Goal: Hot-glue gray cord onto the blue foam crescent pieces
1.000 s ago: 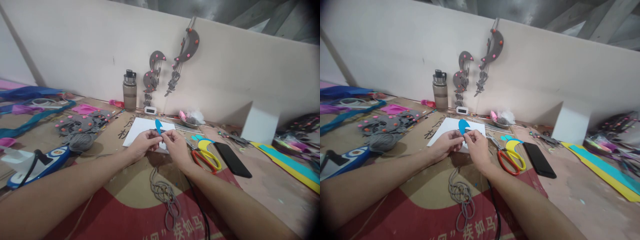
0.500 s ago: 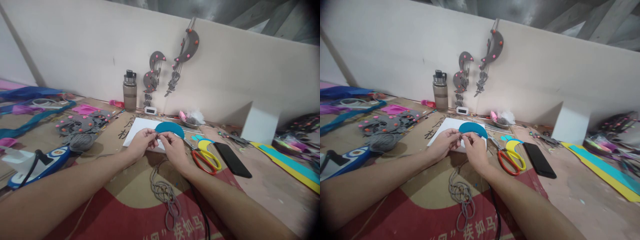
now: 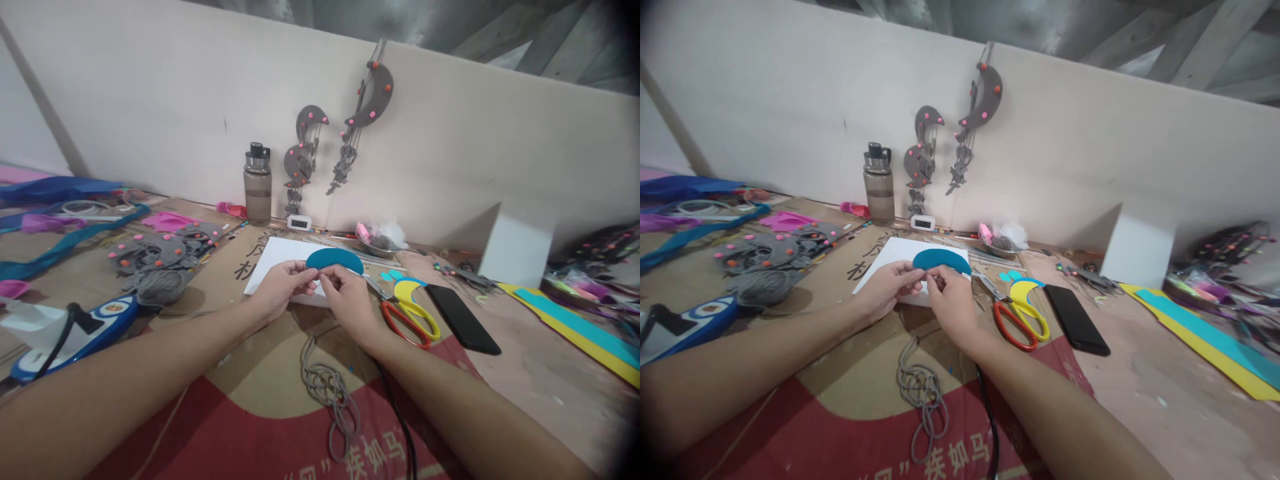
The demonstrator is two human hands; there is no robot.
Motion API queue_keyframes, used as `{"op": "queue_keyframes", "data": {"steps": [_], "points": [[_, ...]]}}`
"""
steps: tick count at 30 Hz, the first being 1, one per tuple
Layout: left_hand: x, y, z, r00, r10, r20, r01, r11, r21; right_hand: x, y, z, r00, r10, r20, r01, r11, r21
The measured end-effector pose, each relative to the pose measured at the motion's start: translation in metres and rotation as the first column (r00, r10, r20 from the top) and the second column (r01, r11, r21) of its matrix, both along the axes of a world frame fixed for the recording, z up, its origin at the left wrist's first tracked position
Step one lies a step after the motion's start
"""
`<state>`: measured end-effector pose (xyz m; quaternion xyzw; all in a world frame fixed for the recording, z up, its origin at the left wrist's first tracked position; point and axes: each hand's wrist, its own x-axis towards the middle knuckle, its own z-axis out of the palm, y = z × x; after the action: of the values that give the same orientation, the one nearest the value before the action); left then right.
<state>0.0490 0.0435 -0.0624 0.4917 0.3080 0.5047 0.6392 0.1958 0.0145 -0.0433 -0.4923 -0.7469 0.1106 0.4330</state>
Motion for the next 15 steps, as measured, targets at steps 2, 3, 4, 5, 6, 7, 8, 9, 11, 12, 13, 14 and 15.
{"op": "queue_keyframes", "data": {"steps": [2,3,4,5,6,7,8,9,11,12,13,14,15], "points": [[0.0,0.0,0.0,1.0,0.021,-0.02,-0.021,1.0,-0.002,0.002,0.0,-0.001,0.986,-0.003,0.165,-0.007,0.998,0.061],[0.0,0.001,0.0,0.999,0.03,-0.027,-0.03,1.0,-0.003,0.002,0.0,-0.002,0.973,-0.01,0.232,-0.01,0.996,0.083],[0.0,0.001,0.0,0.999,0.037,-0.034,-0.037,0.999,-0.004,0.003,0.0,-0.002,0.961,-0.016,0.277,-0.012,0.995,0.099],[0.0,0.002,0.0,0.998,0.042,-0.038,-0.042,0.999,-0.004,0.003,-0.001,-0.003,0.954,-0.016,0.3,-0.017,0.994,0.107],[0.0,0.003,-0.001,0.998,0.046,-0.039,-0.046,0.999,-0.003,0.003,-0.001,-0.003,0.952,-0.01,0.305,-0.025,0.994,0.11],[0.0,0.003,-0.001,0.998,0.05,-0.037,-0.05,0.999,-0.002,0.003,-0.002,-0.003,0.954,0.003,0.301,-0.037,0.993,0.108],[-0.001,0.004,-0.002,0.998,0.054,-0.033,-0.054,0.999,-0.003,0.003,-0.003,-0.002,0.957,0.018,0.291,-0.051,0.993,0.106],[-0.001,0.005,-0.002,0.998,0.061,-0.026,-0.061,0.998,-0.006,0.003,-0.004,-0.002,0.96,0.034,0.278,-0.065,0.993,0.103],[-0.003,0.007,-0.002,0.996,0.085,-0.011,-0.085,0.996,-0.017,0.004,-0.005,0.0,0.967,0.055,0.249,-0.082,0.992,0.1],[-0.004,0.008,-0.002,0.995,0.103,-0.001,-0.103,0.994,-0.021,0.004,-0.004,0.0,0.973,0.053,0.225,-0.078,0.992,0.102],[-0.005,0.008,-0.001,0.992,0.124,0.01,-0.124,0.992,-0.025,0.006,-0.003,0.001,0.98,0.041,0.194,-0.062,0.992,0.105],[-0.006,0.009,-0.001,0.989,0.148,0.023,-0.148,0.989,-0.029,0.008,0.0,0.0,0.988,0.015,0.154,-0.033,0.993,0.11],[-0.007,0.01,-0.001,0.983,0.177,0.039,-0.176,0.984,-0.033,0.01,0.004,-0.001,0.994,-0.025,0.109,0.012,0.993,0.116]]}}
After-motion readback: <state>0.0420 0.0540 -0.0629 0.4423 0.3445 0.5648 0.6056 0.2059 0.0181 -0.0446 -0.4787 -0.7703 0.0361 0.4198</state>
